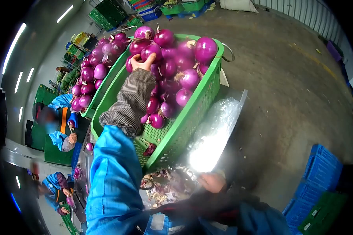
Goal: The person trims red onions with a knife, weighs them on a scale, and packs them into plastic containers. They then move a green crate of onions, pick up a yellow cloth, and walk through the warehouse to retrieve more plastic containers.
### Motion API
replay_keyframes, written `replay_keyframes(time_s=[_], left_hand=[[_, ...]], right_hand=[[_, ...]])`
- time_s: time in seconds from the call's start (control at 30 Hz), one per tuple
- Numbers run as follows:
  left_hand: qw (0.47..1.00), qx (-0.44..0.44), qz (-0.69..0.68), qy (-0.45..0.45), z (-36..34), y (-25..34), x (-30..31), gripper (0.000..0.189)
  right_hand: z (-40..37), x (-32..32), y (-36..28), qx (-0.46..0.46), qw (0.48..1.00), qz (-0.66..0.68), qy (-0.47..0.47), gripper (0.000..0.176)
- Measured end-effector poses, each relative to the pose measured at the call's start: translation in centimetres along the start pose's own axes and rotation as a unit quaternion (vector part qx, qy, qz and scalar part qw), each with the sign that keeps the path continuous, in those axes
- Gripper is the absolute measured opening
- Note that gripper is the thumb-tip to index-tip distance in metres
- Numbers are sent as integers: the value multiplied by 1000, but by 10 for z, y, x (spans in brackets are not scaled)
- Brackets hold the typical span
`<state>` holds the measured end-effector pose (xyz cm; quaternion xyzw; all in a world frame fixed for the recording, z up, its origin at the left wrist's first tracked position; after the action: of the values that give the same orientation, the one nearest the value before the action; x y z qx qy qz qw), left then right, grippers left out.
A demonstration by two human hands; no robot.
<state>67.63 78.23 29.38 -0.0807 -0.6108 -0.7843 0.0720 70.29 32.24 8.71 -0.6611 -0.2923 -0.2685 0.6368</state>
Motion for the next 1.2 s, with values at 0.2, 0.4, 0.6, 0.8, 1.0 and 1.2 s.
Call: replay_keyframes(time_s=[0.2, 0.4, 0.6, 0.8, 1.0, 1.2], left_hand=[[820, 248, -443, -265, -138, 43, 49, 67], [842, 202, -392, -311, -272, 63, 168, 85], [894, 155, -345, -241, -370, 40, 262, 87], [919, 169, -304, -183, -437, 14, 316, 87], [902, 224, -339, -147, -474, -15, 340, 86], [869, 254, -407, -123, -488, -26, 358, 92]], right_hand=[[-5, 17, -34, 52, 997, 42, 34, 17], [2, 67, -113, 78, 976, 171, 107, 15], [15, 83, -233, 244, 951, 24, 189, 21], [1, 33, -285, 303, 937, -76, 157, 31], [-3, -16, -282, 336, 927, -74, 152, 32], [-7, -56, -213, 181, 976, -28, 119, 23]])
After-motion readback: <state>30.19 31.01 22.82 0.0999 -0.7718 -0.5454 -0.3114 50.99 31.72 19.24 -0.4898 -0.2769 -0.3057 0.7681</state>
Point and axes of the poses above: each hand's wrist, its own z-axis towards the middle knuckle, its own x-axis out of the back of the hand, y = z × x, the point moved 9 cm from there along z, towards the middle knuckle, and after that the axes turned 13 degrees about -z, right-handed, at the moved point
